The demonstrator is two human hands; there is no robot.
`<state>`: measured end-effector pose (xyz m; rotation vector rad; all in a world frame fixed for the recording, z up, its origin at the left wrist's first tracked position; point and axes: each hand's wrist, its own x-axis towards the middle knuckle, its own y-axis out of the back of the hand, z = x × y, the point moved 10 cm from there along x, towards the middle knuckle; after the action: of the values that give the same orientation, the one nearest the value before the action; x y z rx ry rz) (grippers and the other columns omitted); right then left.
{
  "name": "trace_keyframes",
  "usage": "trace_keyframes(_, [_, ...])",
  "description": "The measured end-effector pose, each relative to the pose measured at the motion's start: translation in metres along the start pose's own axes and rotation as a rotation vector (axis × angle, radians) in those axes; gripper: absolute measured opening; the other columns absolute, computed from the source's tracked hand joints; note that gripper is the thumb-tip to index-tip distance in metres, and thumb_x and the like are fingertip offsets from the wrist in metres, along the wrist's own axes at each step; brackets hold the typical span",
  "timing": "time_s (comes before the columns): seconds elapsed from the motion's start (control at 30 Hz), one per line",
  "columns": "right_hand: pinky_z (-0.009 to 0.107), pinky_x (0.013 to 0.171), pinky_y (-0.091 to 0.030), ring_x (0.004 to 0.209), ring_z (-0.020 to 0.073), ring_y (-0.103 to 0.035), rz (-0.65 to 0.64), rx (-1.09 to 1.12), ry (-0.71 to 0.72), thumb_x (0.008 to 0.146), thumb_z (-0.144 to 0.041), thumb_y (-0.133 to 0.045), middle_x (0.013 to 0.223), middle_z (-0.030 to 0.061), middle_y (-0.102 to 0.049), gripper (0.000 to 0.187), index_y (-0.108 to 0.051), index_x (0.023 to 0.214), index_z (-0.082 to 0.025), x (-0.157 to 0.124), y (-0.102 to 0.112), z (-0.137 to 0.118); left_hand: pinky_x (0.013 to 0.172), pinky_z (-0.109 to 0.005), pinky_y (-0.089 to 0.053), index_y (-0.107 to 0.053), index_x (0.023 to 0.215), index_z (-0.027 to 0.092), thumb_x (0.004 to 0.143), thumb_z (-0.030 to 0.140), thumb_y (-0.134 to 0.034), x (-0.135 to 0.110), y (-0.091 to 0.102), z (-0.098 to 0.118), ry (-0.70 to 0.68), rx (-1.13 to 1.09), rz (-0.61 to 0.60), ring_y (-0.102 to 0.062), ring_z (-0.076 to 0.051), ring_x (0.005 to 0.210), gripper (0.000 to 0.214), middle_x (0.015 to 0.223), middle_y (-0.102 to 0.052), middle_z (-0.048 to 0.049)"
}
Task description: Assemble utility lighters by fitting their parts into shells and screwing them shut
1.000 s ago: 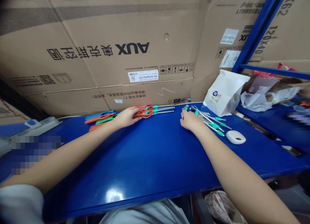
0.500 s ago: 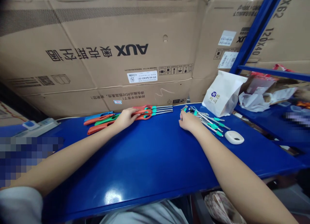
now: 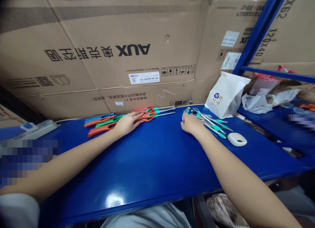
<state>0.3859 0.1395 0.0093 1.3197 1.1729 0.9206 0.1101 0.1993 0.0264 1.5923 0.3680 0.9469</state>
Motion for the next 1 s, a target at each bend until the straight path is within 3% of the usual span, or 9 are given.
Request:
trace_keyframes(0.27, [0.039, 0.082, -0.048, 0.103, 0.0296, -0.064, 0.026, -0.025, -0.004, 0.099, -0.035, -0.048, 0.12, 0.0156, -0.059, 0.025, -0.059, 0.115, -0.02, -0.001, -0.003, -0.002, 0.096, -0.04, -0.053, -0.065, 0.135, 0.021, 0.099, 0.038, -0.056, 0.001, 0.004, 0.005, 0.042, 0.071, 0.032, -0.062, -0.031, 0.118, 0.041, 0.129, -0.068, -0.0124])
trace_keyframes(0.47, [0.045, 0.098, -0.042, 0.122, 0.0394, -0.05, 0.195, -0.039, 0.064, 0.094, -0.038, -0.057, 0.122, 0.0198, -0.054, 0.03, -0.064, 0.113, -0.016, -0.002, 0.006, -0.012, 0.095, -0.043, -0.051, -0.065, 0.132, 0.019, 0.097, 0.04, -0.058, 0.001, 0.016, 0.012, 0.011, 0.118, 0.056, -0.058, -0.033, 0.117, 0.042, 0.123, -0.068, -0.0141])
trace_keyframes(0.67, [0.046, 0.099, -0.044, 0.115, 0.0358, -0.051, 0.306, 0.026, 0.281, 0.093, -0.036, -0.058, 0.119, 0.0178, -0.056, 0.026, -0.068, 0.108, -0.017, -0.01, 0.012, -0.038, 0.087, -0.037, -0.051, -0.073, 0.118, 0.021, 0.104, 0.035, -0.045, -0.005, 0.021, 0.004, 0.03, 0.14, 0.051, -0.063, -0.027, 0.103, 0.034, 0.116, -0.073, -0.0101])
trace_keyframes(0.87, [0.05, 0.097, -0.047, 0.111, 0.0339, -0.054, 0.36, 0.089, 0.476, 0.093, -0.034, -0.058, 0.114, 0.0153, -0.06, 0.02, -0.07, 0.099, -0.019, -0.021, 0.013, -0.061, 0.082, -0.034, -0.052, -0.073, 0.114, 0.022, 0.102, 0.034, -0.051, -0.008, 0.022, -0.005, 0.074, 0.146, 0.05, -0.064, -0.025, 0.102, 0.028, 0.116, -0.073, -0.0066])
trace_keyframes(1.0, [0.047, 0.1, -0.047, 0.112, 0.0286, -0.055, 0.327, 0.121, 0.667, 0.095, -0.034, -0.057, 0.118, 0.0111, -0.061, 0.018, -0.07, 0.099, -0.023, -0.035, 0.015, -0.079, 0.082, -0.034, -0.052, -0.072, 0.117, 0.022, 0.101, 0.035, -0.053, -0.012, 0.028, -0.005, 0.102, 0.146, 0.047, -0.065, -0.026, 0.105, 0.029, 0.119, -0.073, -0.006])
